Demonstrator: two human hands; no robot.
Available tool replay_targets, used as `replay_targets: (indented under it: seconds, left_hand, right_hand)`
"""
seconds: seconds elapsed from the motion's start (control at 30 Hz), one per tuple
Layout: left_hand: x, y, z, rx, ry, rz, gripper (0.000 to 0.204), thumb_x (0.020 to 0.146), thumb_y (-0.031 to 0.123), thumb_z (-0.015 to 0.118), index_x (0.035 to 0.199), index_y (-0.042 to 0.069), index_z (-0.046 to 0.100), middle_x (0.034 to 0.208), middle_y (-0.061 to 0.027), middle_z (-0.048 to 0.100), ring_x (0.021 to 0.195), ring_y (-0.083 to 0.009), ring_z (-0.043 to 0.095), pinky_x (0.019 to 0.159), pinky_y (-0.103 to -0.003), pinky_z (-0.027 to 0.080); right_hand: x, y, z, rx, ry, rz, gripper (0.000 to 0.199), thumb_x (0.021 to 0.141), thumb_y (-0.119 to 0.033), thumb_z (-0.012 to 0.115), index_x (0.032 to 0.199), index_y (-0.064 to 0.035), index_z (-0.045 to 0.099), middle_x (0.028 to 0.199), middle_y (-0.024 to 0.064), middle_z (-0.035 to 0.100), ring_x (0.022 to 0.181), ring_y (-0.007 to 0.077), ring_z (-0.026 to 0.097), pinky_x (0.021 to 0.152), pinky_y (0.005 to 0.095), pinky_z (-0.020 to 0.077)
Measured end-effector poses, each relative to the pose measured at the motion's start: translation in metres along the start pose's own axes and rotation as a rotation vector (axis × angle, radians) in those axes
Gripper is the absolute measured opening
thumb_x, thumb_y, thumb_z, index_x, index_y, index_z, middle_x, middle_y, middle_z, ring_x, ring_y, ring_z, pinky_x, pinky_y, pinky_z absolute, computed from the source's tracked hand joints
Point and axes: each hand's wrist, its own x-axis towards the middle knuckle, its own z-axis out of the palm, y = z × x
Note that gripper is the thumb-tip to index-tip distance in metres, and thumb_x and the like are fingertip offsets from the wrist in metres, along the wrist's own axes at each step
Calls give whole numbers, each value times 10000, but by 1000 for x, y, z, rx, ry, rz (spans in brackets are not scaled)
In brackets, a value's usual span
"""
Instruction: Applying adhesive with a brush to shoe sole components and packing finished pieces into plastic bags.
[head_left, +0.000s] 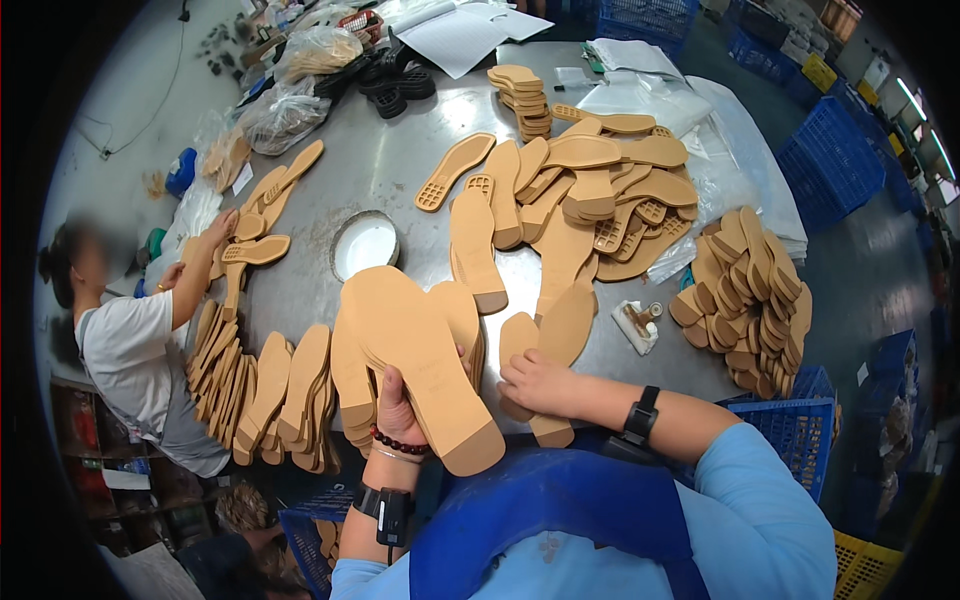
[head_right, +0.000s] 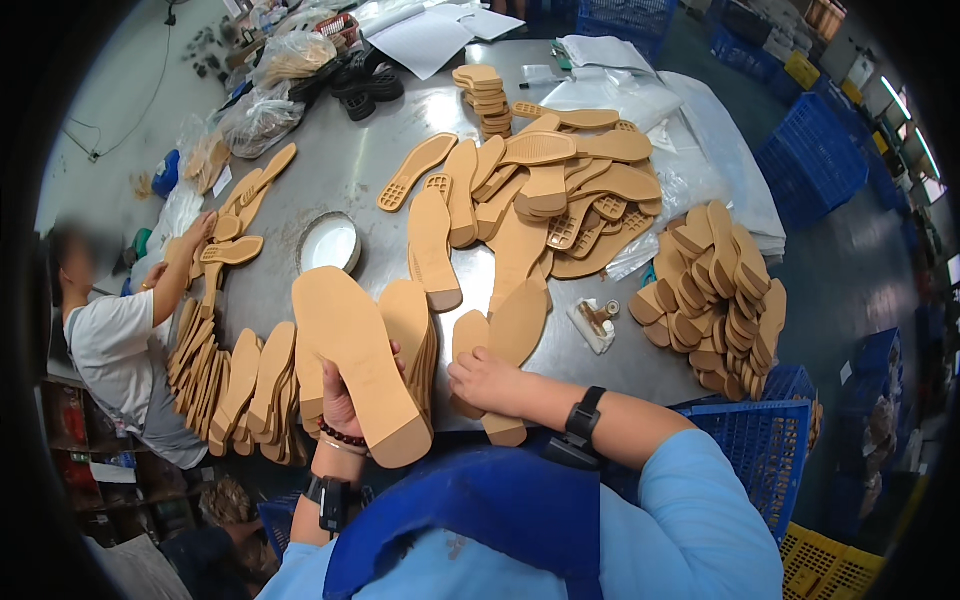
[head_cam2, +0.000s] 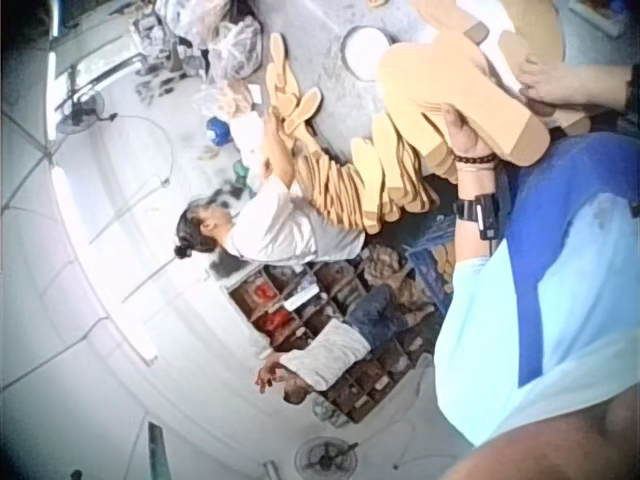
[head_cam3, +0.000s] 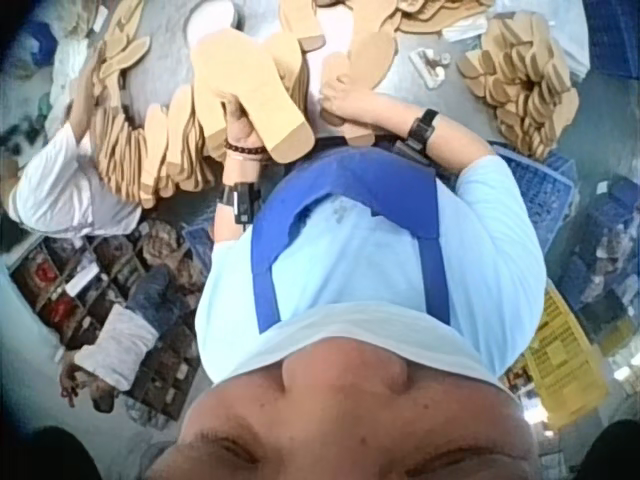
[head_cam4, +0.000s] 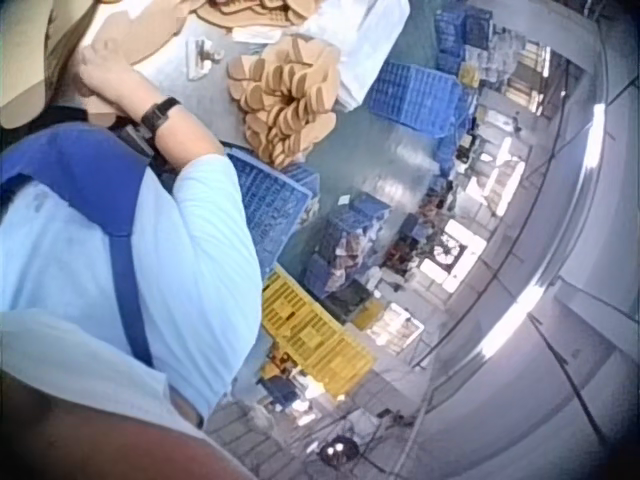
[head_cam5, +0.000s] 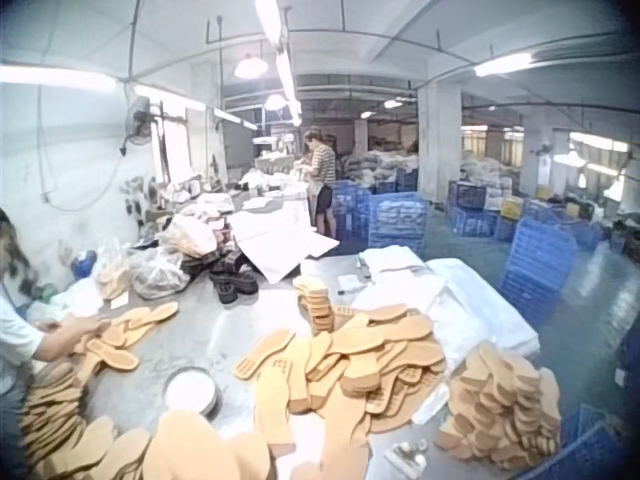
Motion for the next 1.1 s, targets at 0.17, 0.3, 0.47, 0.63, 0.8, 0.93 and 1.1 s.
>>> replay_targets:
  seconds: [0.17,0.3,0.47,0.63,0.8,0.93,1.1]
  left_hand:
    - [-2,-1,8,-13,-2,-41,833,792,527,725,1392,44,408,1284,-190,534,1154,-332,568,932,-460,535]
    - [15,-18,21,-62,-82,-134,817,791,450,756,1421,76,395,1392,-160,493,1255,-321,507,1059,-495,428]
    - [25,-40,27,143,-130,-79,916,744,509,786,1446,106,360,1387,-110,499,1247,-292,519,1068,-500,418]
    - [44,-55,19,86,-471,117,1062,642,741,718,1397,65,401,1276,-114,537,1132,-276,557,916,-443,484]
    - [48,-78,38,-11,-277,26,1029,620,717,755,1312,23,443,1140,-157,555,973,-265,589,759,-371,545]
    - [53,-67,46,40,-345,23,949,654,621,796,1318,33,458,1160,-170,567,986,-285,594,801,-381,544]
    - [48,-57,27,113,-290,-83,924,715,563,783,1407,81,403,1313,-193,507,1215,-322,524,983,-486,486]
  right_hand:
    - [-28,-7,-89,110,333,262,631,614,-37,680,1226,8,531,1032,137,502,1047,321,526,884,372,435]
    - [-29,-30,-144,445,385,-210,669,631,64,612,1288,12,498,1266,210,477,1259,389,461,1042,433,409]
    - [-54,-18,-115,664,377,-214,601,746,81,557,1335,-21,490,1358,175,496,1317,333,441,1135,387,321]
    - [-138,66,-36,31,710,1205,444,779,-93,668,1201,-6,558,1219,172,518,1139,373,475,981,430,400]
    - [-181,91,26,57,441,1329,436,739,-206,766,1125,-59,627,1177,130,531,1121,346,453,970,419,377]
    - [-174,87,38,61,516,1272,345,710,-188,779,1008,-79,642,1128,99,562,1099,332,457,958,416,367]
    - [-124,81,-4,898,528,1188,233,763,-55,742,913,-65,564,951,41,605,843,168,569,769,325,469]
